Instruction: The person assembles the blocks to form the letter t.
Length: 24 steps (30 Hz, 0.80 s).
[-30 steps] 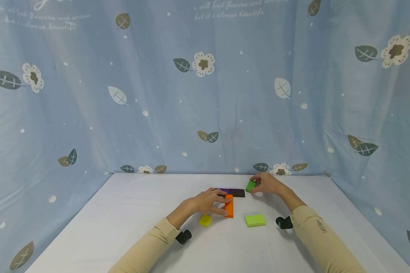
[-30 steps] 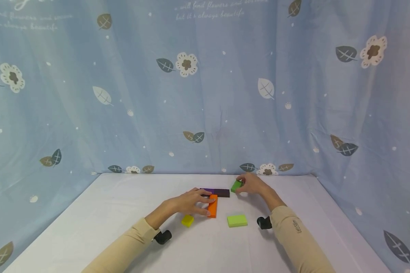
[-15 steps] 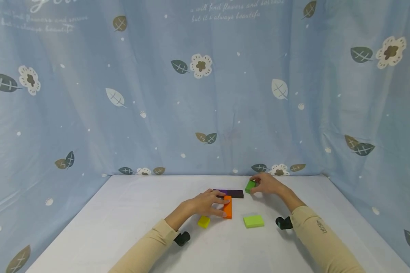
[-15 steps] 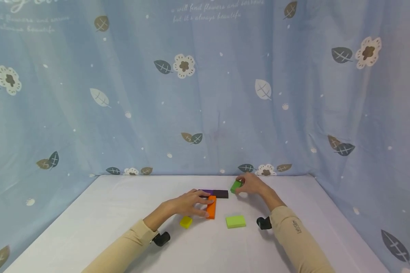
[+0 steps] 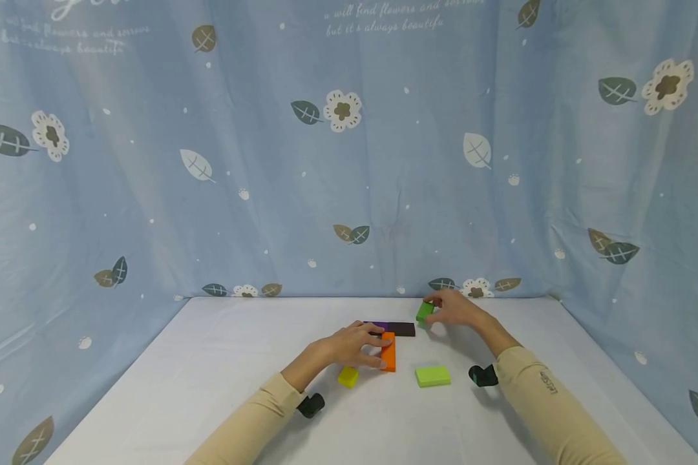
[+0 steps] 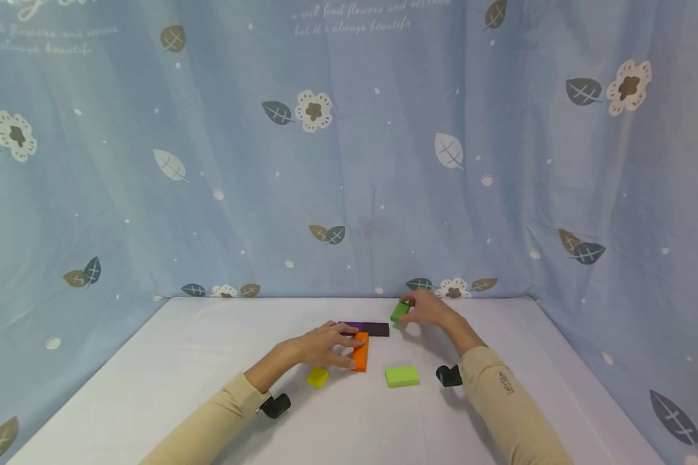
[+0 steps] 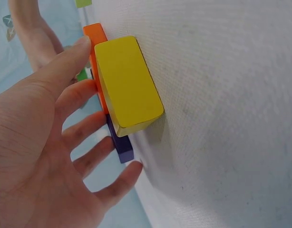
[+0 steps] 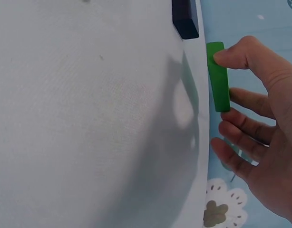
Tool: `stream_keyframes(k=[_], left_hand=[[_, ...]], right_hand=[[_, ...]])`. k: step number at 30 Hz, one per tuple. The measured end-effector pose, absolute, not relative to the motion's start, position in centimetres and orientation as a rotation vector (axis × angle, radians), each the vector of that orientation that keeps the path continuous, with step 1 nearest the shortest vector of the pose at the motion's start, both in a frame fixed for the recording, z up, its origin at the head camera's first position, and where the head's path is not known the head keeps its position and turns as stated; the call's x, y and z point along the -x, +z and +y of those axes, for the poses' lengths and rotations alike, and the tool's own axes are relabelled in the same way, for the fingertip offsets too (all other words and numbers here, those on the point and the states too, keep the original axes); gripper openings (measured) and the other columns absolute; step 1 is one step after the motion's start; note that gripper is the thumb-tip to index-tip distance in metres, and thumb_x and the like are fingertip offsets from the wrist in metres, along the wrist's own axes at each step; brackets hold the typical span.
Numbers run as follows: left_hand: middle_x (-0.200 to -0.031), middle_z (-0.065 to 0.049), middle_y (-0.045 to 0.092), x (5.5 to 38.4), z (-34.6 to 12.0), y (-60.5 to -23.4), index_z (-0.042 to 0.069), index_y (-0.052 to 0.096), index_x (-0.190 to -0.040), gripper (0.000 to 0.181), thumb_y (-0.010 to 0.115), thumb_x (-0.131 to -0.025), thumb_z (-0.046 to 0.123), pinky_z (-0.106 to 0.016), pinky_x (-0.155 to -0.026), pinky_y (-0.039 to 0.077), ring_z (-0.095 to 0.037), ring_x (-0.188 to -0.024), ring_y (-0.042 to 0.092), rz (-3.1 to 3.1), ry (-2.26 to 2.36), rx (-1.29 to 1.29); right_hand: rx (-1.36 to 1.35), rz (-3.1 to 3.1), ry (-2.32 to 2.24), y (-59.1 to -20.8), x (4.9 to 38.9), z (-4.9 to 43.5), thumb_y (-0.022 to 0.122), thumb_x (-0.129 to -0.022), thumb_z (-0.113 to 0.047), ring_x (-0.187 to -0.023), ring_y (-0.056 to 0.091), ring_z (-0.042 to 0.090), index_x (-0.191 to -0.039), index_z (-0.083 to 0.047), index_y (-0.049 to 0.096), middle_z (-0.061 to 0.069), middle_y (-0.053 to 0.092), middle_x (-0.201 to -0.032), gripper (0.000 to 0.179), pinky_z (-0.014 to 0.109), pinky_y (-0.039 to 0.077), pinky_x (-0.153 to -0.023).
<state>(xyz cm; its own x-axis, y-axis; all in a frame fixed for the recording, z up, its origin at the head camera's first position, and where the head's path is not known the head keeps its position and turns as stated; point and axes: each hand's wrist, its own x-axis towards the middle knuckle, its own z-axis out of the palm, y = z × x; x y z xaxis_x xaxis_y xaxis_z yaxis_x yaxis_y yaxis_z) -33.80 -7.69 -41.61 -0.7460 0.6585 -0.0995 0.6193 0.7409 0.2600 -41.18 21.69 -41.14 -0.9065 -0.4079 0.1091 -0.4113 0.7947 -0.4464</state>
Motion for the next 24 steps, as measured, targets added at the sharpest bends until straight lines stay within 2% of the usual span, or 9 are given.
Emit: stream_keyframes(k=[4,11,17,24], left_hand=[[-0.157,0.003,0.038,33.8,-7.7,-41.6,0.032,0.052,-0.142,0.057,0.064,-0.090,0.053,-0.053,-0.113,0.035,-0.028,-0.142,0.034,2.752,0.314,-1.022],[-0.156,0.004,0.038,33.8,-7.7,-41.6,0.033,0.052,-0.141,0.058,0.064,-0.089,0.054,-0.053,-0.114,0.035,-0.028,-0.143,0.033,2.751,0.336,-0.990],[-0.156,0.004,0.038,33.7,-7.6,-41.5,0.033,0.053,-0.141,0.057,0.064,-0.089,0.053,-0.053,-0.114,0.035,-0.028,-0.142,0.034,2.752,0.328,-0.990],[-0.156,0.003,0.039,33.6,-7.5,-41.3,0.032,0.052,-0.142,0.057,0.064,-0.090,0.052,-0.054,-0.113,0.035,-0.029,-0.142,0.034,2.758,0.313,-0.992]], right_hand=[[-0.694,-2.964,0.736,-40.9,41.1,21.7,0.078,-0.079,-0.027,-0.087,0.053,0.021,-0.122,0.002,0.066,0.011,0.064,-0.098,0.053,0.030,0.044,-0.072],[-0.720,-2.933,0.729,-40.0,40.9,21.3,0.078,-0.079,-0.026,-0.097,0.059,0.033,-0.120,0.004,0.066,0.016,0.066,-0.102,0.052,0.036,0.049,-0.077],[-0.782,-2.901,0.746,-39.6,41.1,21.1,0.077,-0.080,-0.025,-0.096,0.060,0.034,-0.121,0.007,0.065,0.018,0.067,-0.103,0.053,0.037,0.050,-0.078],[-0.755,-2.906,0.741,-39.5,41.4,20.9,0.078,-0.080,-0.028,-0.101,0.060,0.034,-0.123,0.003,0.065,0.015,0.066,-0.106,0.054,0.042,0.051,-0.084]])
